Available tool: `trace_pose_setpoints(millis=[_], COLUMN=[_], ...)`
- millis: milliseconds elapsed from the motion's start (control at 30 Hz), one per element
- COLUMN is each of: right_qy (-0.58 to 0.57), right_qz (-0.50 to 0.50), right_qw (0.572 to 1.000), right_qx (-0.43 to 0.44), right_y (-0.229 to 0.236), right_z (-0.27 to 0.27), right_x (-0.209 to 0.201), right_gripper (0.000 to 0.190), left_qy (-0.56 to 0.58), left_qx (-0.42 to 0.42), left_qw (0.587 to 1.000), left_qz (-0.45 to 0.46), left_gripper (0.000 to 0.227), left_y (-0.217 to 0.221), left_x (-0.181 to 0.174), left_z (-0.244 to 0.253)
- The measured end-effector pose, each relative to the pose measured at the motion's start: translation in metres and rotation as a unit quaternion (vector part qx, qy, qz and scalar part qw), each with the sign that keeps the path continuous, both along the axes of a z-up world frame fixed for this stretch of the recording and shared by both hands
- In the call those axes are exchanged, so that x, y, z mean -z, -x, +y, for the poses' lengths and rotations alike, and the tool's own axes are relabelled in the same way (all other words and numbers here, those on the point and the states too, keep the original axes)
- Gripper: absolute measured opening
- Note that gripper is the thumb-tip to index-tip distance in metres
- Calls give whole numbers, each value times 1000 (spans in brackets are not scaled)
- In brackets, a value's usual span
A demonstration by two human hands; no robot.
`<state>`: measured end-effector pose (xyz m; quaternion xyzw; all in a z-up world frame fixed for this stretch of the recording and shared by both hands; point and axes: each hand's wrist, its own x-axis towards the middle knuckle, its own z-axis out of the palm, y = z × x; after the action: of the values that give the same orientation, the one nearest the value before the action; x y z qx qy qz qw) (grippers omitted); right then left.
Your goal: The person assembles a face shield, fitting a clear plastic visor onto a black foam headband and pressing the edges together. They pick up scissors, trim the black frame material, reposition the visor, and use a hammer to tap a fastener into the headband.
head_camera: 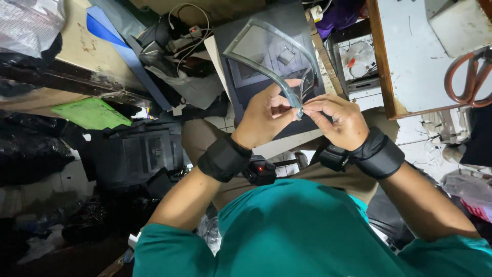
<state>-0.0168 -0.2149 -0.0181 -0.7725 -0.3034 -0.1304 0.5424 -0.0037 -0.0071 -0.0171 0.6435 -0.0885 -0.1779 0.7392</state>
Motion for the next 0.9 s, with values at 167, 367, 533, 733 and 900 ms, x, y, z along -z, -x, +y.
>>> trace_pose_setpoints(millis=[167, 367, 533, 733, 900], right_qy=[20, 36, 57, 101, 99], right_qz=[-12, -17, -41, -90, -81], right_qw=[1000, 999, 998, 990, 990], right_qx=[-8, -8, -7, 35, 67], right_y=[0, -2, -3, -4, -6], right_z=[-3, -3, -2, -2, -2], right_x=[1, 2, 5, 24, 34], right_gripper=[5, 5, 4, 3, 6], left_qy=[-5, -7, -28, -60, -40], left_qx=[-3, -7, -7, -11, -31], left_qw=[1000, 1000, 1000, 998, 999], left_qz=[-3, 0, -11, -28, -13], left_gripper=[59, 58, 57, 56, 56], left_y=[1, 0, -1, -2, -4], left_x=[-3, 5, 4, 3, 7], left_z=[-1, -2, -2, -1, 2])
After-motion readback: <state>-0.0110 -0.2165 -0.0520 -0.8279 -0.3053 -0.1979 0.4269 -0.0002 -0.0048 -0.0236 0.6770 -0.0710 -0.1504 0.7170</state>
